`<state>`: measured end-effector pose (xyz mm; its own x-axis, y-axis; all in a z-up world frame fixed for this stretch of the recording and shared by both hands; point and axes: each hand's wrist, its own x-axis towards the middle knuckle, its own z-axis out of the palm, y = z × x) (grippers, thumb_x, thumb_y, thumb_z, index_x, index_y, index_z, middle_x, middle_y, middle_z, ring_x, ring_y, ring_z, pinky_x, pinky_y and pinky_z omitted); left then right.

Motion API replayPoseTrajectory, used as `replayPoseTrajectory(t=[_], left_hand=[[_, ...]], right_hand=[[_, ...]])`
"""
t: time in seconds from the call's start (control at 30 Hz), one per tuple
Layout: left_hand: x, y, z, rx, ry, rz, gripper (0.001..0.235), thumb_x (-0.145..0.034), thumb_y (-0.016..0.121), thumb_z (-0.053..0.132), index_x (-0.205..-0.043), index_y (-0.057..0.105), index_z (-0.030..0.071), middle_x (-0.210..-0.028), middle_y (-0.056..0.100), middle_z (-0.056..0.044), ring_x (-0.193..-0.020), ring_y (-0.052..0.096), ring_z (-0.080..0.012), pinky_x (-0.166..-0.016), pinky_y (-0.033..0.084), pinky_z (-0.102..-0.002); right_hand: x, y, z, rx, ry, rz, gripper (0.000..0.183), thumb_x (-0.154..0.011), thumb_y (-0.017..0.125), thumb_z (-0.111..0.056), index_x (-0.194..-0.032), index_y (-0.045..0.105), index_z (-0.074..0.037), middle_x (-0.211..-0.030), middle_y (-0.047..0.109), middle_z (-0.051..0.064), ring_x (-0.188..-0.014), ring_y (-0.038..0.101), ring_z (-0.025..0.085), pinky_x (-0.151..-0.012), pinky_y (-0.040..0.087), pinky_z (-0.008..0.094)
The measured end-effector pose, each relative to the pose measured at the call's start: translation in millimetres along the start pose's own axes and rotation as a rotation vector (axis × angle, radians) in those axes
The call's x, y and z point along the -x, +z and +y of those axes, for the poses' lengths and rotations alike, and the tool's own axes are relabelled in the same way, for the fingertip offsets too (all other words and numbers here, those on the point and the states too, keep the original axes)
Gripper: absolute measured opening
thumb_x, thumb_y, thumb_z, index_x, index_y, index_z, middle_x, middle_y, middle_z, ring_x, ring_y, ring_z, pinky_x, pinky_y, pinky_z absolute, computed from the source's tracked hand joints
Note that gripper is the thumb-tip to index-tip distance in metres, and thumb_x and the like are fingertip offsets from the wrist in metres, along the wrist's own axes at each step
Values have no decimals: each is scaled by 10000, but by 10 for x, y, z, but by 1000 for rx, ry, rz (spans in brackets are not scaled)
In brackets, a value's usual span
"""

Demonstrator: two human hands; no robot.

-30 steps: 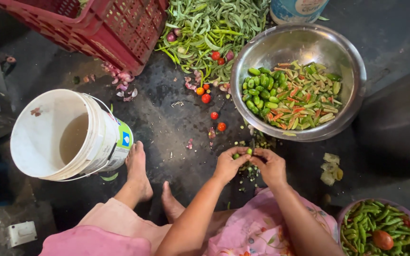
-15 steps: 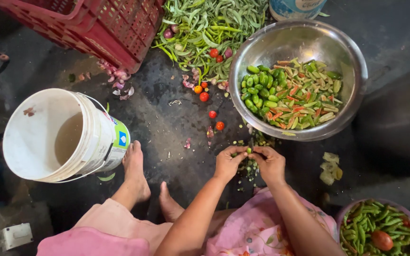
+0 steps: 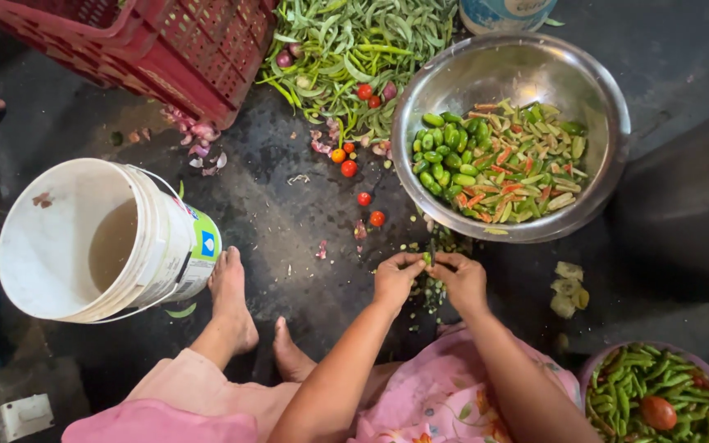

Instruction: The person sits on the floor and peels small green vegetables by hand, removing the outer skin and placing the peeled pieces into a metal bowl. The person handles the vegetables one at a time, discarding the peels onto the floor.

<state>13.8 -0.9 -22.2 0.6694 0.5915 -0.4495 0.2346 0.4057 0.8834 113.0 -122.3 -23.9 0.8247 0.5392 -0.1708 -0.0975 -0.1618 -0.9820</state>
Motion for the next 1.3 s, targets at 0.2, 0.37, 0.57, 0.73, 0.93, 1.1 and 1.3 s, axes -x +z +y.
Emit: replayPoseTrajectory(t=[0.2,0.37,0.57,0.73,0.93,1.1,1.3], left_hand=[[-142,-22,-166,18,136,-57,135,-914,739,104,-1022,781,35,-868,773,-9,-768,675,-56,-703,521,-202],[-251,38,-105,85,76,-62,130,-947,723,116,-1026,759,19,-861,736,-9,-724,606,-78,-631,463,-229],[166,-182,97,-65,-132,-116,209,-932,729,175,-1109,758,68,-851,702,0,-670,599,-95,-542,412,-255],[235,-197,136,-32,44,-191,278,-894,742,147,-1165,753,83,-921,745,34,-736,655,-58,-613,525,-231],[167,-124,139,-13,142,-139,248,-888,793,113,-1118,787,21,-897,739,3,-711,614,-54,-619,498,-218],[268,-53,286,-91,183,-53,273,-887,779,158,-1153,792,98,-917,759,6,-749,625,-62,-679,523,-239],[382,-7,487,-384,420,65,232,-843,787,159,-1068,802,104,-1031,772,-75,-949,745,-199,-865,555,-300]], right_hand=[[135,74,-136,258,-157,128,255,-771,813,-9,-1022,768,4,-942,774,96,-811,734,151,-742,582,286],[21,120,-163,207,-134,84,225,-823,760,-28,-1042,756,20,-966,763,103,-775,740,163,-713,595,299],[224,8,-113,277,9,33,291,-744,842,-20,-1017,762,44,-944,758,117,-777,735,149,-694,588,287],[232,-20,-113,-126,146,-51,246,-799,758,41,-1043,735,53,-918,769,105,-753,738,158,-714,613,297],[311,31,-284,24,-61,35,268,-791,790,30,-1057,755,39,-932,757,76,-805,717,132,-743,586,272],[309,42,-426,169,-180,87,253,-786,830,-3,-1032,774,10,-940,780,64,-828,711,114,-755,570,257],[231,44,-364,121,-119,69,235,-781,817,4,-1012,775,14,-911,792,51,-783,696,84,-722,572,249]])
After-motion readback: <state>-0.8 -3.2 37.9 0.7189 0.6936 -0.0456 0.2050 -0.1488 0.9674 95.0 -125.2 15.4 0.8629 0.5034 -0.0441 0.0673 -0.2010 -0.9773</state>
